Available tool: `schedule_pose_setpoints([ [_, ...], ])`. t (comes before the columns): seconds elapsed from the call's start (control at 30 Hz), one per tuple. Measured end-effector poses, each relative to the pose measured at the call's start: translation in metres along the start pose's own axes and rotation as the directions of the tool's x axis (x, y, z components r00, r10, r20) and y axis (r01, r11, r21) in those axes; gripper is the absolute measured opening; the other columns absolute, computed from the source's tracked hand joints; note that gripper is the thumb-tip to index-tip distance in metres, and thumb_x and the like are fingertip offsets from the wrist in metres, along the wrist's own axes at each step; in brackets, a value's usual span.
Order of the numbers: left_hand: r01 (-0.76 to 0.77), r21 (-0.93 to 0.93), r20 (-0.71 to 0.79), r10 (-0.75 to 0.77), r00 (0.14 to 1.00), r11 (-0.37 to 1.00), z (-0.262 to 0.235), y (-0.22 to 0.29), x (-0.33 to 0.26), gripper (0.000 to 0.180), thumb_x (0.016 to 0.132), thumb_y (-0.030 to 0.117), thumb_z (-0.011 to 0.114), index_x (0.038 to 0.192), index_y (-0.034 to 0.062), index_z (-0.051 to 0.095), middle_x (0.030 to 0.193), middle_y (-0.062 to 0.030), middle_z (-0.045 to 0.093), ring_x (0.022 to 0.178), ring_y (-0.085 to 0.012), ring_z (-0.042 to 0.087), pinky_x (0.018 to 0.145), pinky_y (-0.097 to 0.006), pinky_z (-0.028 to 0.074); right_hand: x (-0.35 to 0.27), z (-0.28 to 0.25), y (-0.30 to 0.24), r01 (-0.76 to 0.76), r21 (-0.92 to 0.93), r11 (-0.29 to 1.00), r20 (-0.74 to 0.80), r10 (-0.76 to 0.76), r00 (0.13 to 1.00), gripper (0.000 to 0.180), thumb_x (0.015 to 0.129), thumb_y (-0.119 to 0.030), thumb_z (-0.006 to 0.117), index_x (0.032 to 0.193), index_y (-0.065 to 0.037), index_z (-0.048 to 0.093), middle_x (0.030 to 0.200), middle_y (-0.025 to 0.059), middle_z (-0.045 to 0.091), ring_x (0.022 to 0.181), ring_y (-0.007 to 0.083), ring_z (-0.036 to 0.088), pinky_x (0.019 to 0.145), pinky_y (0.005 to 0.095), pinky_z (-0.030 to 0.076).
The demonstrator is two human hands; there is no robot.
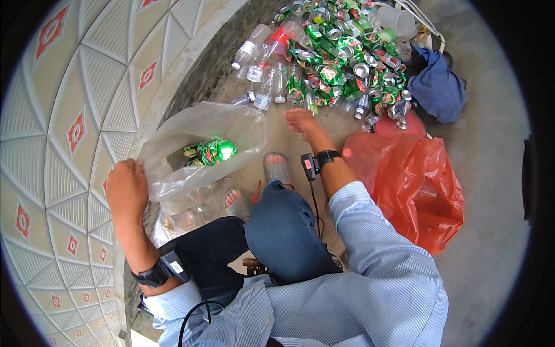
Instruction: The person sits on a low stool and sorts plastic bottles and aluminum cans from a pile on the floor into a clear plastic bag. The person picks up items one at a time and places them into the bag.
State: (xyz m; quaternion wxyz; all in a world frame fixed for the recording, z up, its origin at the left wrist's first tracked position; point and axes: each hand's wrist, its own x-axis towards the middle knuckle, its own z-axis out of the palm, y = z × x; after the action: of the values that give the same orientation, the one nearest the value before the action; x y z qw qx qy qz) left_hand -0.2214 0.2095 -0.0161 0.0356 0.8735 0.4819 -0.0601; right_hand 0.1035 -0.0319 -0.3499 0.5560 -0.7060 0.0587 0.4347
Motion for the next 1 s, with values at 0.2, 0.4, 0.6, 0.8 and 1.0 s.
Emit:
schedule_pose_setpoints([
  [0.2,0.088,-0.007,0.021,-0.088,0.996,0.996,-0.004,-0.002,0.002,0.032,0.097,0.025,0.057,0.091,-0.004,0.069,0.091,-0.0296,0.067,0.092,-0.0499,0.063,0.078,-0.055,0.049,0.084,0.056,0.054,0.018,-0.165,0.986,-0.048,-0.027,0.998,0.043,0.072,-0.037,0.089,0.089,-0.004,0.069,0.079,0.0049,0.067,0.07,0.0194,0.064,0.052,0.0383,0.049],
  [0.4,0.113,-0.043,0.027,-0.112,0.993,0.993,-0.002,0.007,0.003,0.031,0.096,0.023,0.058,0.088,-0.005,0.068,0.087,-0.0299,0.066,0.09,-0.0502,0.063,0.077,-0.055,0.049,0.142,0.095,0.074,0.051,-0.205,0.977,-0.184,-0.089,0.979,0.05,0.069,-0.046,0.089,0.084,-0.001,0.07,0.084,0.0101,0.07,0.073,0.0234,0.065,0.065,0.0404,0.049],
  [0.6,0.017,-0.057,0.031,-0.015,0.999,0.998,-0.004,0.014,0.004,0.03,0.096,0.022,0.058,0.087,-0.0045,0.069,0.086,-0.029,0.066,0.087,-0.0489,0.064,0.078,-0.055,0.049,0.104,0.07,0.051,0.149,-0.234,0.961,-0.158,-0.189,0.969,0.04,0.075,-0.036,0.085,0.09,-0.003,0.069,0.077,0.0027,0.065,0.068,0.0145,0.06,0.058,0.0342,0.046],
  [0.8,-0.065,-0.032,0.024,0.066,0.998,0.997,0.001,0.015,0.0,0.03,0.096,0.024,0.058,0.09,-0.0028,0.071,0.089,-0.0283,0.068,0.09,-0.0477,0.066,0.081,-0.056,0.05,-0.001,0.034,-0.015,0.22,0.183,0.958,-0.152,-0.193,0.969,0.04,0.083,-0.039,0.075,0.101,-0.005,0.067,0.087,0.0064,0.068,0.072,0.0195,0.067,0.061,0.0345,0.052],
  [1.0,-0.088,-0.074,0.055,0.092,0.994,0.993,0.013,0.011,0.009,0.032,0.096,0.027,0.058,0.096,-0.0013,0.073,0.096,-0.0269,0.071,0.095,-0.0448,0.068,0.083,-0.054,0.052,-0.111,0.018,-0.061,0.163,0.387,0.907,-0.163,-0.107,0.981,0.053,0.087,-0.047,0.074,0.118,-0.007,0.06,0.096,0.0087,0.067,0.07,0.0214,0.071,0.051,0.0336,0.055],
])
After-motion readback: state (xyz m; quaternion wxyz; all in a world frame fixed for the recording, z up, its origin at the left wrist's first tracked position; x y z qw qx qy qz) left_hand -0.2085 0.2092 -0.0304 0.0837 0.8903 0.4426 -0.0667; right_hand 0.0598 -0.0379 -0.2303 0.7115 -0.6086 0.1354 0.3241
